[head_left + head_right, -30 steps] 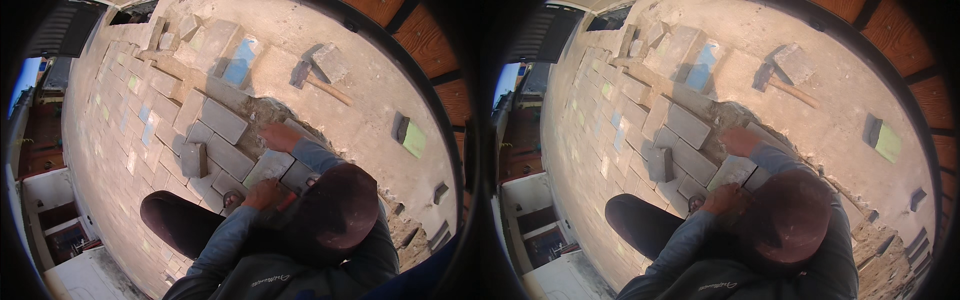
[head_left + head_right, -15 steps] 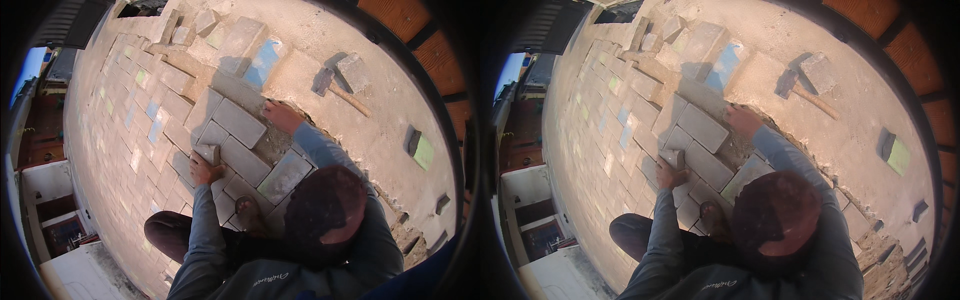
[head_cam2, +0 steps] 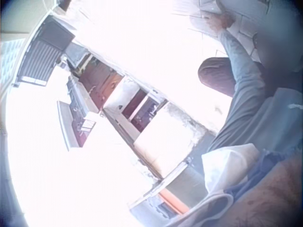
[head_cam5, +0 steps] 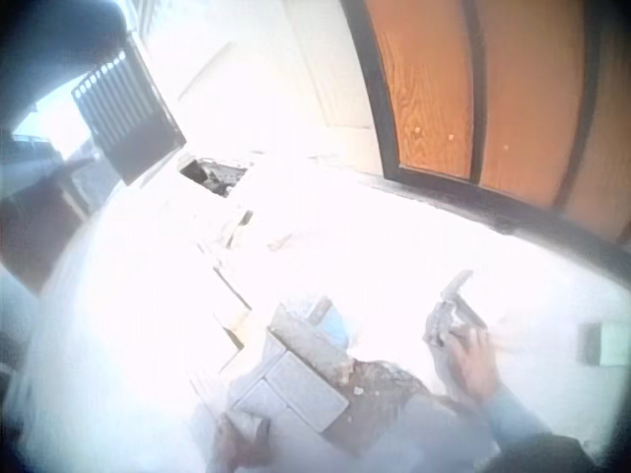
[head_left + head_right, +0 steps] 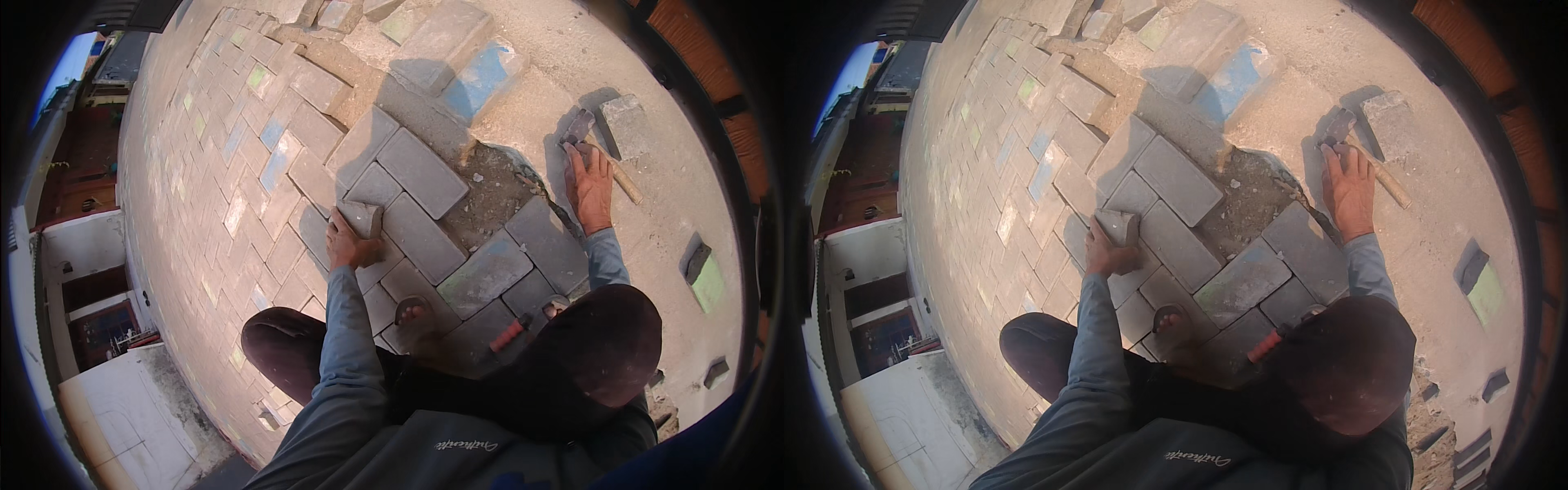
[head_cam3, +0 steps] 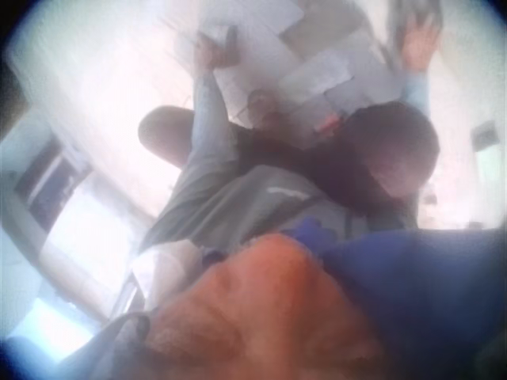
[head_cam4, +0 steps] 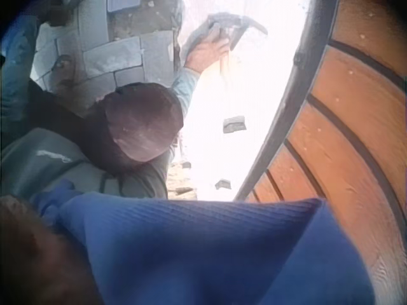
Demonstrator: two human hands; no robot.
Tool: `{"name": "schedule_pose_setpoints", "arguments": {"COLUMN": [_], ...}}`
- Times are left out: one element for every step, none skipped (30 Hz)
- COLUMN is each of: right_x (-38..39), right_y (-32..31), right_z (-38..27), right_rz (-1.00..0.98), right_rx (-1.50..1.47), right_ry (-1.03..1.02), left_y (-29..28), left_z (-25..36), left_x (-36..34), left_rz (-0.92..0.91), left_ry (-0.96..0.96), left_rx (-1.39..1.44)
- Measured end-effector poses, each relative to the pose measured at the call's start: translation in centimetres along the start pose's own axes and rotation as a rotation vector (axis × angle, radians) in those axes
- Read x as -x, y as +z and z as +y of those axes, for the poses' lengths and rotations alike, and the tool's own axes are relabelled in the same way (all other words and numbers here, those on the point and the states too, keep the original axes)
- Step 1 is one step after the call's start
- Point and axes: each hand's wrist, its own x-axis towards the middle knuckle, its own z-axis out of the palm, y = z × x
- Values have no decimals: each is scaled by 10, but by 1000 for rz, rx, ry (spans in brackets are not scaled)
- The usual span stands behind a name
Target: The person uses a hammer and chisel to break and adjust paving stones on a partially completed patio. They repeatedly position stones, tap them into place, and remove excess material to fit the pattern.
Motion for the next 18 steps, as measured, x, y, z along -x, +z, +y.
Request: {"name": "schedule_pose_setpoints", "arguments": {"right_x": [3, 5, 9, 13, 17, 20, 23, 25, 27, 27, 27, 26, 26, 25, 25, 25, 24, 25], "right_y": [-6, -8, -9, -7, -4, 0, 5, 9, 13, 15, 17, 18, 18, 17, 15, 14, 12, 11], "right_z": [16, 32, 45, 56, 65, 73, 78, 82, 84, 85, 86, 86, 87, 87, 87, 87, 88, 88], "right_rz": [33, 71, 65, 52, 38, 101, 84, 80, 53, 21, 32, 32, 47, 25, 38, 30, -9, 0], "right_rx": [34, 77, 69, 60, 46, 168, 154, 152, 168, 144, 130, 124, 139, 181, 140, 122, 119, 105], "right_ry": [6, 23, -23, -59, -96, -45, -68, -74, -72, -58, -72, -74, -71, -78, -84, -84, -77, -78], "left_y": [-3, -13, -28, -38, -42, -49, -62, -76, -86, -94, -98, -102, -102, -98, -98, -102, -103, -100], "left_z": [6, 15, 26, 41, 60, 81, 105, 134, 166, 199, 231, 262, 291, 315, 334, 350, 361, 368], "left_x": [1, -5, -14, -16, -17, -20, -30, -43, -57, -70, -82, -93, -103, -109, -118, -127, -133, -135], "left_rz": [-18, -47, -110, -186, 59, 263, 297, 329, 353, 442, 417, 466, 437, 438, 402, 351, 258, 119], "left_ry": [4, 33, 44, 14, 219, 352, 472, 606, 657, 811, 821, 929, 889, 883, 839, 845, 810, 763], "left_rx": [-13, 64, 112, 146, 172, 156, 238, 290, 278, 279, 260, 276, 175, 98, 4, 43, 63, 86]}}
